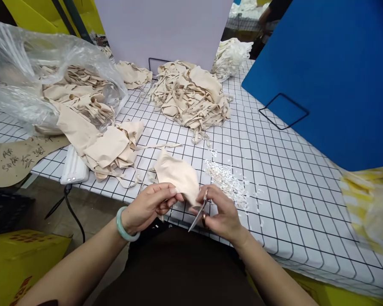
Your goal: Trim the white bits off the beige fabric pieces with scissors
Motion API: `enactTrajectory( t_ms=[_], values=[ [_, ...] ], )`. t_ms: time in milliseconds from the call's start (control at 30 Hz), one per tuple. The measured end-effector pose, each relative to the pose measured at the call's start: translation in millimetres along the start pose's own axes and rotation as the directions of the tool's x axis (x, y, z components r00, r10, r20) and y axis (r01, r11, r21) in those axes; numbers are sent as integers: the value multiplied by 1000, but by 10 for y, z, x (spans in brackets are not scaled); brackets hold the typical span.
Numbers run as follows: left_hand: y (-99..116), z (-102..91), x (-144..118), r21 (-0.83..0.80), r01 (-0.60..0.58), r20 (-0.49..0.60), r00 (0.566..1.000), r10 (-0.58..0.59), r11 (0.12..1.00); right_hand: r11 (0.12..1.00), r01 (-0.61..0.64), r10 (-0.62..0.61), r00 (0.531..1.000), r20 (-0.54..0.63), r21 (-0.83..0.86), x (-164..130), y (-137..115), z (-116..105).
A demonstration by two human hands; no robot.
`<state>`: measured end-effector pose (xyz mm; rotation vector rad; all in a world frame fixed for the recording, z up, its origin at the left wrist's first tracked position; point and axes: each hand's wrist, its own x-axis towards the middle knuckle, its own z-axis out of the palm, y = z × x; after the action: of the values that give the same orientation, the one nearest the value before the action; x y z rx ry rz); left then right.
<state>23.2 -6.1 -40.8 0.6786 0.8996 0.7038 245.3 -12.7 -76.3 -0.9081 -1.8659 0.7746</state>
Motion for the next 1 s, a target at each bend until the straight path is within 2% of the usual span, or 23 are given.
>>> enactTrajectory(
  t_ms=[67, 167, 300, 400, 500, 567, 600, 667, 700, 767, 800, 867, 933, 1000],
  values=[
    [34, 9, 0, 53, -36, -17, 999, 37, 998, 988, -106, 105, 994, 18, 114, -46, -18, 31],
    [63, 48, -3, 146, -97, -26, 994, 102, 985, 939, -236, 251, 968, -29, 252, 4, -3, 123],
    [69, 74, -22, 173, -63, 7, 998, 62, 983, 847, -404, 372, 915, 157, 345, 139, 8, 194],
    [65, 40, -48, 163, -57, 6, 998, 57, 985, 795, -436, 403, 899, 169, 423, 136, -16, 168],
    [64, 23, -62, 164, -143, -35, 988, 151, 976, 769, -450, 400, 893, 208, 454, 85, -47, 188],
    [61, 53, -49, 239, -281, -15, 956, 293, 929, 736, -481, 456, 872, 175, 478, 75, -68, 285],
    [56, 82, -34, 296, -372, 7, 922, 388, 880, 702, -489, 491, 859, 145, 518, 80, -78, 355],
    [32, 154, 10, 374, -538, 55, 826, 561, 756, 608, -491, 546, 829, 121, 624, 100, -97, 501],
    [12, 193, 38, 376, -582, 64, 793, 607, 721, 563, -496, 557, 819, 139, 661, 108, -105, 557],
    [-39, 261, 98, 334, -603, 36, 776, 629, 725, 516, -519, 557, 808, 194, 681, 101, -113, 586],
    [-68, 287, 127, 319, -601, 10, 775, 631, 733, 526, -533, 550, 808, 214, 663, 83, -113, 548],
    [-126, 326, 178, 365, -607, -30, 750, 661, 706, 630, -540, 531, 824, 199, 558, 25, -109, 379],
    [-177, 353, 218, 454, -615, -36, 710, 703, 645, 777, -512, 511, 853, 109, 368, -44, -109, 150],
    [-215, 382, 252, 497, -606, -22, 706, 708, 621, 856, -483, 489, 872, 14, 182, -93, -119, -30]
  ],
)
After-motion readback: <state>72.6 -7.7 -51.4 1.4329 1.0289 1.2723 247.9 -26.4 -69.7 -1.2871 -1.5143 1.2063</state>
